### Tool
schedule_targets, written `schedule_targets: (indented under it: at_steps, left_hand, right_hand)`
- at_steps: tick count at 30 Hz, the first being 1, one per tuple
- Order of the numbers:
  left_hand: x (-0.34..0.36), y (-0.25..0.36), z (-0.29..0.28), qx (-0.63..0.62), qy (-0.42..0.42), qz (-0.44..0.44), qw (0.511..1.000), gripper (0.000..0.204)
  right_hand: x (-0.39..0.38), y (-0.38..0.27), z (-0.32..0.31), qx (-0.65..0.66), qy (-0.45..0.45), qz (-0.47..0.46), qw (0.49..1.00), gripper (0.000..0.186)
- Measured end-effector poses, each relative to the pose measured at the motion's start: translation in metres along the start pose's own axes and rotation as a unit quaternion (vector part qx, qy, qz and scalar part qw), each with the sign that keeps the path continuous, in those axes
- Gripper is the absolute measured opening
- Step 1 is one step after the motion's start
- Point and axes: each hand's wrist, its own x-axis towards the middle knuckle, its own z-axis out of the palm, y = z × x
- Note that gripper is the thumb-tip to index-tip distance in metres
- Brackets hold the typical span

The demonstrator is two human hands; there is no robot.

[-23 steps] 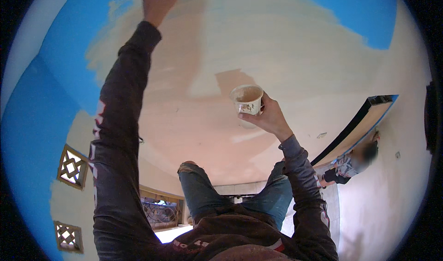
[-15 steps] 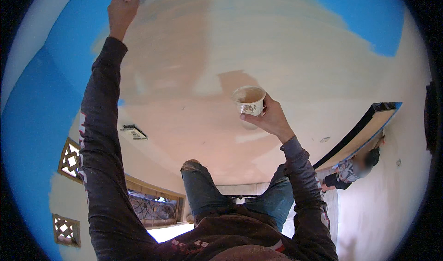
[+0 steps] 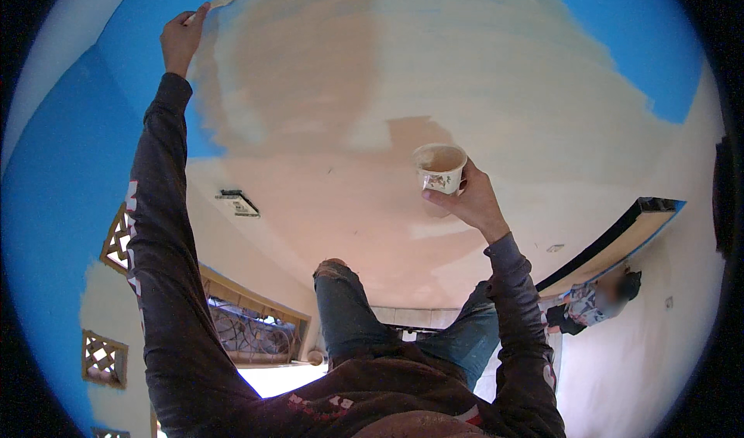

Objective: The person paints a ceiling using a small brush and a cup of paint. They repeatedly dip the brush into the cup and apply paint to the ceiling surface in a systematic manner.

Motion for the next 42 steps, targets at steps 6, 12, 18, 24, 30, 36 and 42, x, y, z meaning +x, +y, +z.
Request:
schedule_targets:
  at_steps: [6, 12, 18, 24, 30, 36, 42]
  left_hand:
    - [-0.003, -0.035, -0.014, 0.062, 0.009, -0.003, 0.998, 0.055]
    - [-0.009, -0.068, -0.032, 0.109, 0.017, -0.025, 0.994, 0.054]
    - [-0.016, -0.065, -0.05, 0.068, 0.015, 0.046, 0.997, 0.049]
    - [-0.01, -0.1, -0.065, 0.148, 0.009, 0.039, 0.988, 0.048]
    - [-0.003, -0.14, -0.061, 0.337, 0.006, 0.005, 0.942, 0.043]
    - [0.0, -0.107, -0.028, 0.306, -0.05, -0.012, 0.951, 0.043]
    - [-0.016, -0.018, -0.019, 0.253, -0.033, 0.087, 0.963, 0.038]
  right_hand:
    - [0.0, 0.002, 0.0, -0.01, 0.01, -0.015, 1.0, 0.075]
    - [0.002, -0.003, 0.002, -0.016, 0.01, -0.009, 1.0, 0.074]
    - [0.0, -0.007, 0.003, 0.001, 0.015, -0.009, 1.0, 0.072]
    - [-0.002, -0.008, 0.004, -0.025, 0.03, -0.008, 0.999, 0.068]
    - [-0.002, -0.003, 0.003, -0.034, 0.037, -0.001, 0.999, 0.068]
    - [-0.001, -0.002, 0.006, -0.013, 0.031, 0.005, 0.999, 0.069]
    - [-0.003, -0.004, 0.004, -0.01, 0.035, -0.003, 0.999, 0.07]
